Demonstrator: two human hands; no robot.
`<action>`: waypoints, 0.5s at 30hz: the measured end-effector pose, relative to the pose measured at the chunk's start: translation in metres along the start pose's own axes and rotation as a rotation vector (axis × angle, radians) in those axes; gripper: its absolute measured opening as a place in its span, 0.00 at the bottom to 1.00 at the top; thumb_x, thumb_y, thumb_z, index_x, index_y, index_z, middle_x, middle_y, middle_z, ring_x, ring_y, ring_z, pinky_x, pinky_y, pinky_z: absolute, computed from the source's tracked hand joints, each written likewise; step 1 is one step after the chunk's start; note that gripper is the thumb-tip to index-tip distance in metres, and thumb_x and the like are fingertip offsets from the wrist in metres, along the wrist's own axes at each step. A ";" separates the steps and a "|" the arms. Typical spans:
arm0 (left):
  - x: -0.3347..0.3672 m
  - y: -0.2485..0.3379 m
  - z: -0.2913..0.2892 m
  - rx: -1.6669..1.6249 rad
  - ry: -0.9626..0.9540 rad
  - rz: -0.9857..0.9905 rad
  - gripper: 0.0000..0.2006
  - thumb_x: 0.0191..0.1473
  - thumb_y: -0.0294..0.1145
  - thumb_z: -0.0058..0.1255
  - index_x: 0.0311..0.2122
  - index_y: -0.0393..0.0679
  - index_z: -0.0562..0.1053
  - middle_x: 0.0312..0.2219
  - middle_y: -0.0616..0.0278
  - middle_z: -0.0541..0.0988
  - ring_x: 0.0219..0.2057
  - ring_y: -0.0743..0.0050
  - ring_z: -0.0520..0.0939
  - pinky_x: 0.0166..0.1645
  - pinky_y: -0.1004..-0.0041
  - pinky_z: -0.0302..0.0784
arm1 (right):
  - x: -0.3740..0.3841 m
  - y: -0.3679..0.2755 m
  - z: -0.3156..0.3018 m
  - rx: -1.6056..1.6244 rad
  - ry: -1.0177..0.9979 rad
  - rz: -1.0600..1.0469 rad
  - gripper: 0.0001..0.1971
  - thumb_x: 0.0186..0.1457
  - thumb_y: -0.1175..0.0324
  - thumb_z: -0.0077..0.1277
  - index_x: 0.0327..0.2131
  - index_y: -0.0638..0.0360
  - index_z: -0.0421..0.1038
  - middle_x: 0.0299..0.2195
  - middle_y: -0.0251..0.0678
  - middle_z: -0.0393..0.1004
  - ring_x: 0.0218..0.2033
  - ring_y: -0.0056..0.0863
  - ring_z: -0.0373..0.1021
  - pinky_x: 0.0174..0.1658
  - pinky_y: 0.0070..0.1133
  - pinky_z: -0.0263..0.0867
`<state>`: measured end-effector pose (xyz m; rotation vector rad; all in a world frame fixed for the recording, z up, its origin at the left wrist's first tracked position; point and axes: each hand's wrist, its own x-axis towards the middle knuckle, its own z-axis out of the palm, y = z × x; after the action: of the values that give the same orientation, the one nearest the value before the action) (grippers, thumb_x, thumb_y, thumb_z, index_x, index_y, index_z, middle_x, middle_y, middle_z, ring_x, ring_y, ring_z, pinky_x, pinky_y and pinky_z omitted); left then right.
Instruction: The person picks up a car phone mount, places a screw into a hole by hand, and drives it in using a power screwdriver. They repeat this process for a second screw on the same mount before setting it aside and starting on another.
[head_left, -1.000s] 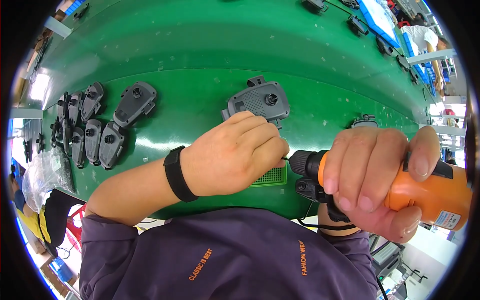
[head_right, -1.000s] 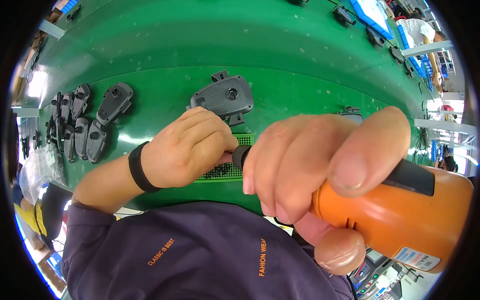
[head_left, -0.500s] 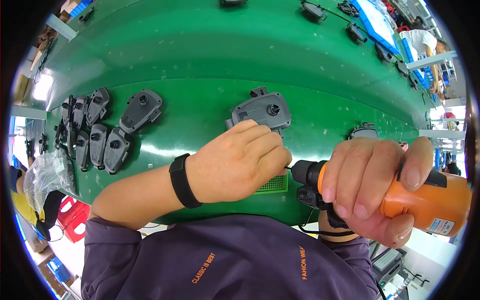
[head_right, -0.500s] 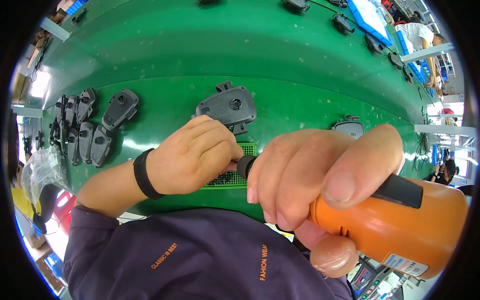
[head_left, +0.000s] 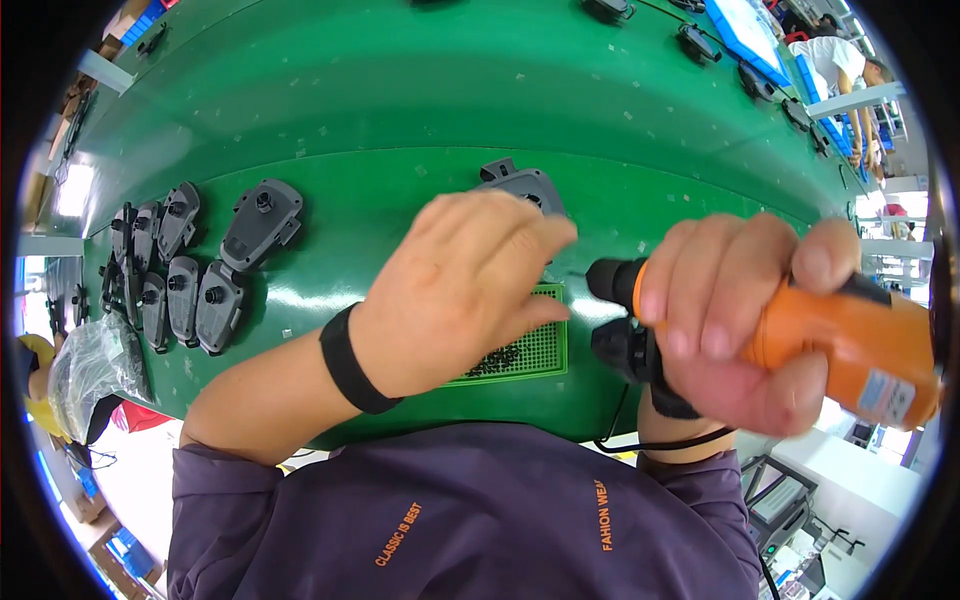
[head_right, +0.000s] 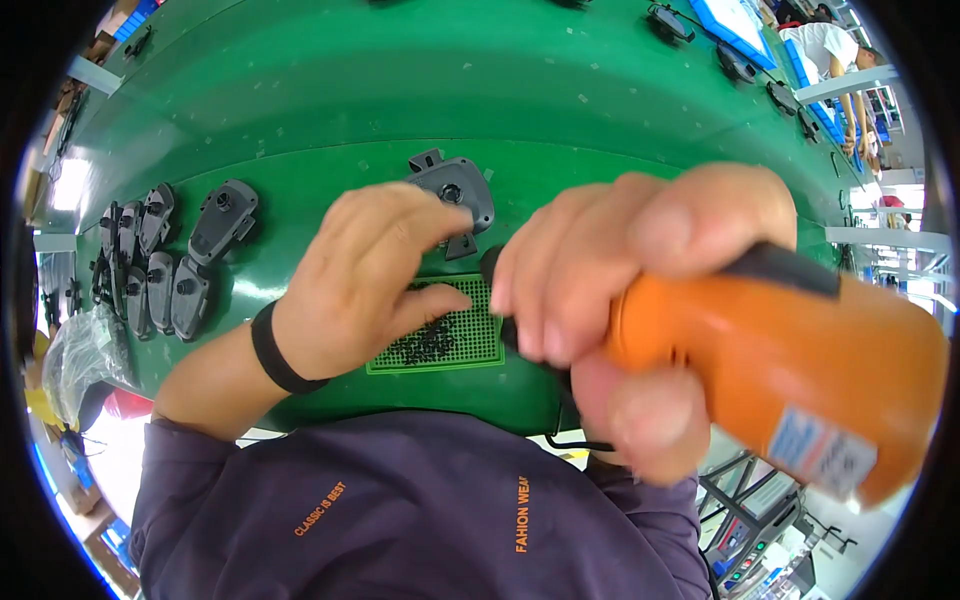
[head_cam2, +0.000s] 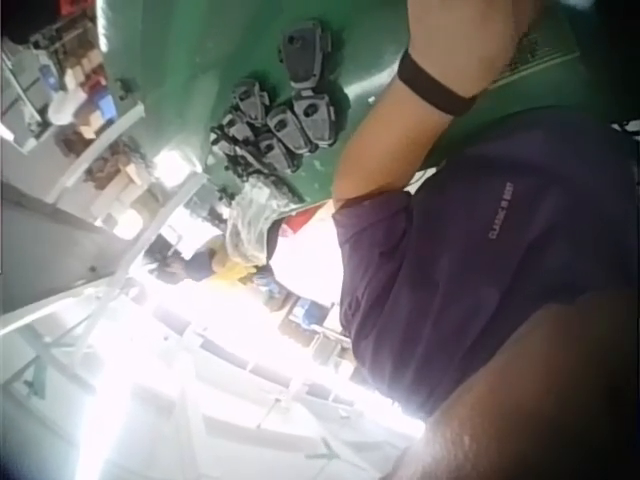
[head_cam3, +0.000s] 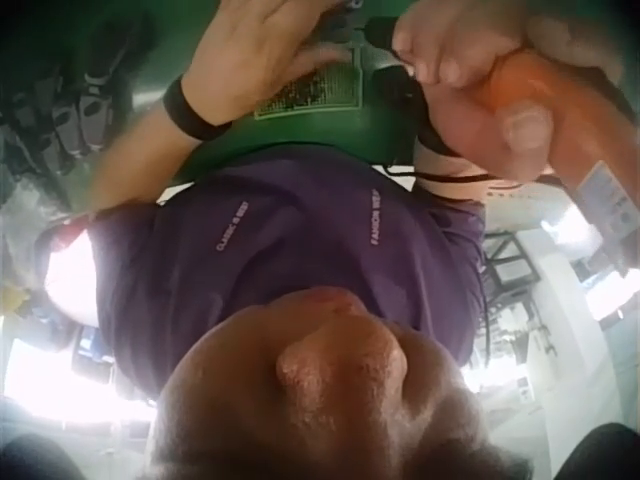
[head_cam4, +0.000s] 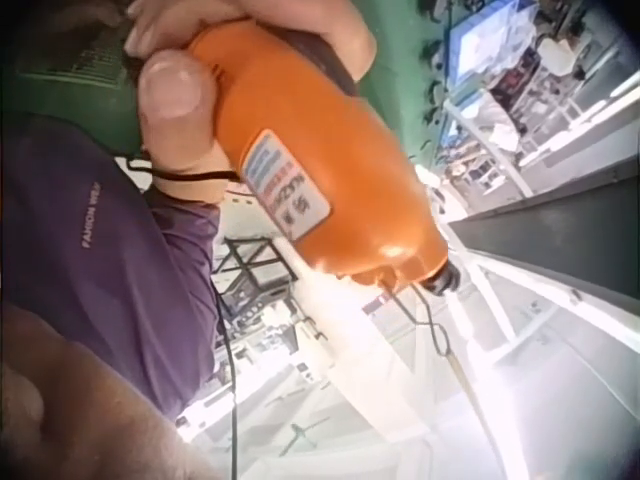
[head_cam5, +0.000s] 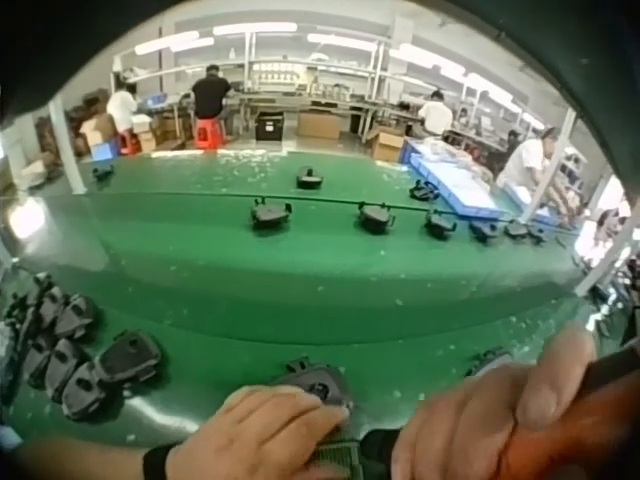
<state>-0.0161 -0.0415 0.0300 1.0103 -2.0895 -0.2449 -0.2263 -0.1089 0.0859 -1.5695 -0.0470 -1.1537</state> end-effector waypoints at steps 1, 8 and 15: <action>0.002 0.001 -0.002 0.064 -0.012 -0.072 0.20 0.46 0.30 0.64 0.46 0.40 0.75 0.42 0.53 0.77 0.44 0.50 0.79 0.50 0.59 0.75 | -0.001 0.004 -0.003 -0.002 0.003 0.001 0.23 0.62 0.55 0.55 0.53 0.53 0.61 0.25 0.29 0.71 0.22 0.24 0.68 0.32 0.26 0.69; -0.012 -0.008 0.004 0.249 -0.138 -0.284 0.24 0.51 0.29 0.63 0.55 0.48 0.73 0.51 0.44 0.73 0.51 0.45 0.77 0.56 0.56 0.74 | -0.003 0.030 -0.015 -0.041 0.226 0.081 0.20 0.63 0.57 0.47 0.52 0.59 0.62 0.23 0.33 0.67 0.20 0.25 0.65 0.31 0.28 0.68; -0.013 -0.010 0.005 0.209 -0.140 -0.310 0.26 0.50 0.27 0.63 0.57 0.49 0.74 0.54 0.44 0.73 0.52 0.42 0.76 0.56 0.55 0.74 | -0.003 0.043 -0.015 -0.088 0.255 0.103 0.18 0.63 0.58 0.48 0.49 0.59 0.62 0.23 0.33 0.67 0.20 0.25 0.64 0.29 0.27 0.68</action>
<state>-0.0092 -0.0395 0.0151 1.4836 -2.1081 -0.2618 -0.2125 -0.1346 0.0511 -1.4722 0.2535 -1.2791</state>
